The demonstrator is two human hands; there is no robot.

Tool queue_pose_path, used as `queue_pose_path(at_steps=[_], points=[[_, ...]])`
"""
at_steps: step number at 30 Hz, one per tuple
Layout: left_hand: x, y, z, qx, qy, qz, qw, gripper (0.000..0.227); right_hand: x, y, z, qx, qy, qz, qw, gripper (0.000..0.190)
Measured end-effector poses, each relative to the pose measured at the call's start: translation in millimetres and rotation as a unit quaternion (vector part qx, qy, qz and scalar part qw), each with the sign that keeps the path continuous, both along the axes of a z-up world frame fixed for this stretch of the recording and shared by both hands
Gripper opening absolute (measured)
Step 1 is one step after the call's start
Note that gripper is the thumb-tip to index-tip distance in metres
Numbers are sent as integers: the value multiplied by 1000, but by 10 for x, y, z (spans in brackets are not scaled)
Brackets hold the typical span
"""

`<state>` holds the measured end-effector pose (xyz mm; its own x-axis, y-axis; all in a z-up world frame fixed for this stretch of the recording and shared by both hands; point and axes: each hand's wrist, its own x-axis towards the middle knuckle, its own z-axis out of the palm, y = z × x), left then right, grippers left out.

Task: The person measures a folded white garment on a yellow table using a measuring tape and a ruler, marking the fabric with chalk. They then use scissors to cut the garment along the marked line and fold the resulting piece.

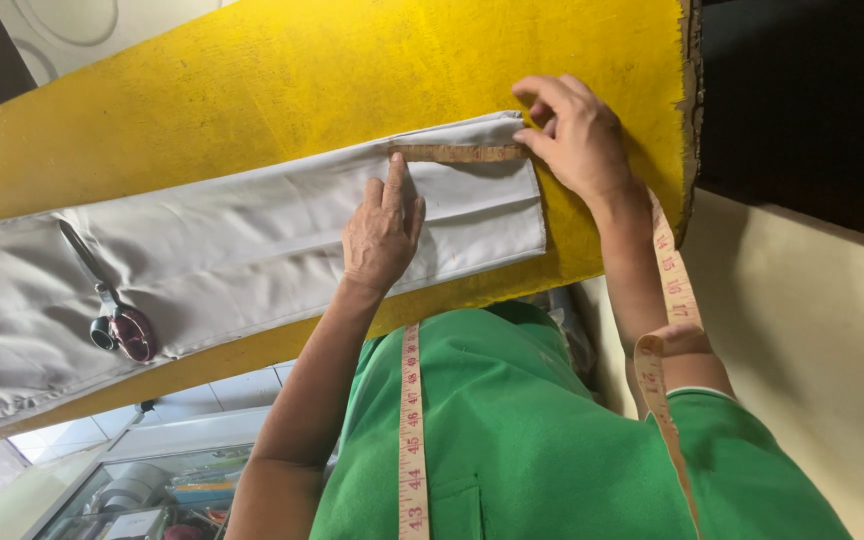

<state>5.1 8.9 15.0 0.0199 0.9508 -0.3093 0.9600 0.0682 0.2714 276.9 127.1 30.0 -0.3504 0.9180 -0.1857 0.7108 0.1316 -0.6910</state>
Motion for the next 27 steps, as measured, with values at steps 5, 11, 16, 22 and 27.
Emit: queue_pose_path(at_steps=[5, 11, 16, 22, 27], points=[[8, 8, 37, -7, -2, 5, 1000, 64, -132, 59, 189, 1, -15, 48, 999, 29], [13, 13, 67, -4, -10, 4, 1000, 62, -104, 26, 262, -32, 44, 39, 998, 26], [16, 6, 48, 9, -5, 3, 1000, 63, -112, -257, 83, 71, 21, 70, 995, 30], [15, 8, 54, 14, -9, 2, 1000, 63, -76, -732, -277, 139, 17, 40, 989, 22], [20, 4, 35, 15, -12, 4, 1000, 62, -30, -700, -360, 127, 50, 3, 991, 13]])
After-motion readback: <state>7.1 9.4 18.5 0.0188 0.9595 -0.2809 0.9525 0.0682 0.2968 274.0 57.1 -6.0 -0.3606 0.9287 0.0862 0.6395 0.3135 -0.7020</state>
